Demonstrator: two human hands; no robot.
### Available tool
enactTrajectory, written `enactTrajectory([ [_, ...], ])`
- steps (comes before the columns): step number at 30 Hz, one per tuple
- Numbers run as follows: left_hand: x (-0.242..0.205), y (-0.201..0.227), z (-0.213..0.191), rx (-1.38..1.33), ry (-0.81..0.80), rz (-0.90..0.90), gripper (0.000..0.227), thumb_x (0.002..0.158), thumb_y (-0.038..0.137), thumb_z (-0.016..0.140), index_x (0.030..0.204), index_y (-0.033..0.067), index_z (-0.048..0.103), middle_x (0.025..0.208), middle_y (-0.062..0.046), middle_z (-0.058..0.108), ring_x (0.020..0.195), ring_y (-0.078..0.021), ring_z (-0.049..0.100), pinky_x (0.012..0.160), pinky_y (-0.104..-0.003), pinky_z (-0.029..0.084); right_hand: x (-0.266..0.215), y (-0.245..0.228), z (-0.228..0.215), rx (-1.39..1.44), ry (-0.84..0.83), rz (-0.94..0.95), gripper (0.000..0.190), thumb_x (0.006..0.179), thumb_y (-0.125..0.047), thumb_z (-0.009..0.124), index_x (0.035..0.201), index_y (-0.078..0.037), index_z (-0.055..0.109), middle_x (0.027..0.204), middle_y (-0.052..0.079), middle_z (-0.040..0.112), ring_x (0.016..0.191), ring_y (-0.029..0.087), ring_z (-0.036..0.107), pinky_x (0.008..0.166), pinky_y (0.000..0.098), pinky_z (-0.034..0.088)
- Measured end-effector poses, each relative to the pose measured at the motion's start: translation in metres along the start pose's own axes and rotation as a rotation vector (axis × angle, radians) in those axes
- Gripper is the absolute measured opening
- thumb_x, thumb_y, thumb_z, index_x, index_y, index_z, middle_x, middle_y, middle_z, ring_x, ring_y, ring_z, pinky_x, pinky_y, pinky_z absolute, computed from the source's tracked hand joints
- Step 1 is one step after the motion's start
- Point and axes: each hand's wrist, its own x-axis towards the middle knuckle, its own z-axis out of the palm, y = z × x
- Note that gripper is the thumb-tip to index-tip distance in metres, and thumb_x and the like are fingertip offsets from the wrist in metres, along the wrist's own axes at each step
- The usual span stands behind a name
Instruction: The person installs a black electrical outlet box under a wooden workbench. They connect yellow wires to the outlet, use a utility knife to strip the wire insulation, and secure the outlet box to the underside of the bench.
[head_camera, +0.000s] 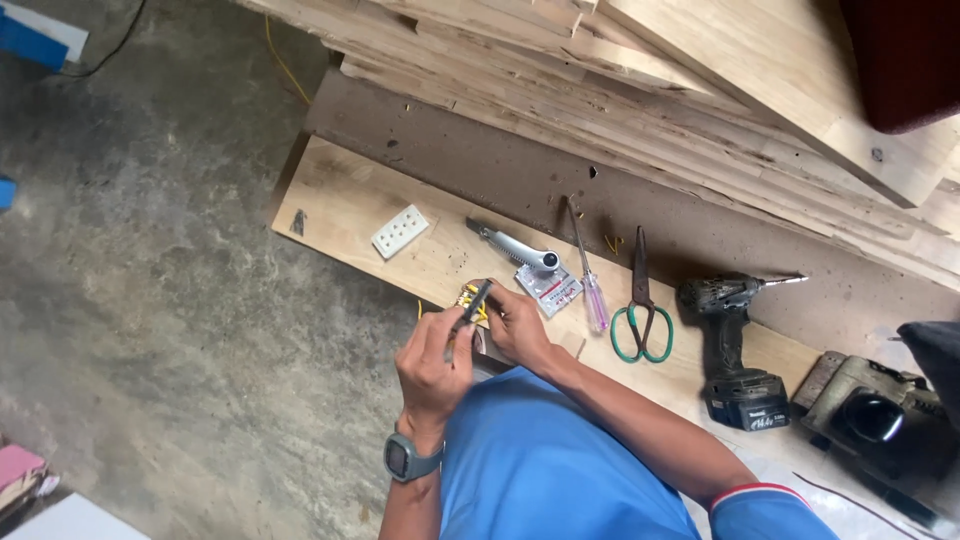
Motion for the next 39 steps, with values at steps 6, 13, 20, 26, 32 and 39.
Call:
enactTrajectory([
  [6,0.009,-0.027,-0.001,-0.066,0.018,0.063,0.021,0.090,0.025,0.077,0.104,0.0101,0.071,0.082,0.000,0.067,0.067,-0.0192,0.069,0.061,-0.028,0.058,0.025,-0.016,0.026,0.233,0.115,-0.053,0.012,0.087,0.000,0.071,0.097,-0.007,0.072,0.075,0.012,0.071,0.068,0.021,0.065,0.065,0.0384,0.056],
  [13,0.060,-0.040,-0.036,-0.391,-0.432,-0.214,0.091,0.084,0.055,0.074,0.148,-0.0008,0.043,0.143,-0.032,0.052,0.134,-0.0493,0.047,0.115,-0.066,0.029,0.031,0.028,0.061,0.325,0.109,-0.024,0.009,0.075,0.003,0.078,0.078,-0.002,0.071,0.067,0.008,0.069,0.069,0.015,0.061,0.058,0.0325,0.053],
  [20,0.076,-0.117,-0.040,-0.702,-0.562,-0.150,0.075,0.071,0.046,0.091,0.125,0.0008,0.065,0.122,-0.020,0.073,0.120,-0.0403,0.065,0.120,-0.062,0.023,0.032,0.018,0.059,0.554,-0.047,0.229,0.033,0.095,-0.005,0.065,0.128,-0.003,0.062,0.085,0.009,0.072,0.075,0.014,0.061,0.070,0.0287,0.055],
  [26,0.101,-0.127,-0.050,-0.716,-0.742,-0.110,0.069,0.067,0.032,0.096,0.127,0.0065,0.071,0.110,-0.013,0.074,0.104,-0.0314,0.073,0.099,-0.045,0.052,0.029,-0.016,0.036,0.862,-0.170,0.533,0.053,0.103,-0.049,0.049,0.098,0.001,0.068,0.061,0.010,0.062,0.056,0.014,0.059,0.055,0.0242,0.044],
  [32,0.114,-0.128,-0.043,-0.568,-0.820,0.043,0.064,0.072,0.033,0.092,0.129,0.0135,0.070,0.112,-0.010,0.074,0.103,-0.0342,0.073,0.094,-0.045,0.053,0.036,-0.044,0.023,0.726,-0.042,0.420,0.025,0.090,-0.020,0.073,0.093,0.005,0.072,0.067,0.013,0.068,0.064,0.013,0.064,0.062,0.0247,0.053],
  [39,0.120,-0.115,-0.036,-0.418,-0.862,0.005,0.061,0.075,0.034,0.090,0.127,0.0094,0.070,0.104,-0.014,0.074,0.094,-0.0336,0.075,0.083,-0.043,0.058,0.034,-0.026,0.031,0.727,0.097,0.561,0.017,0.088,-0.012,0.075,0.092,0.004,0.070,0.066,0.009,0.065,0.061,0.010,0.060,0.059,0.0223,0.048],
])
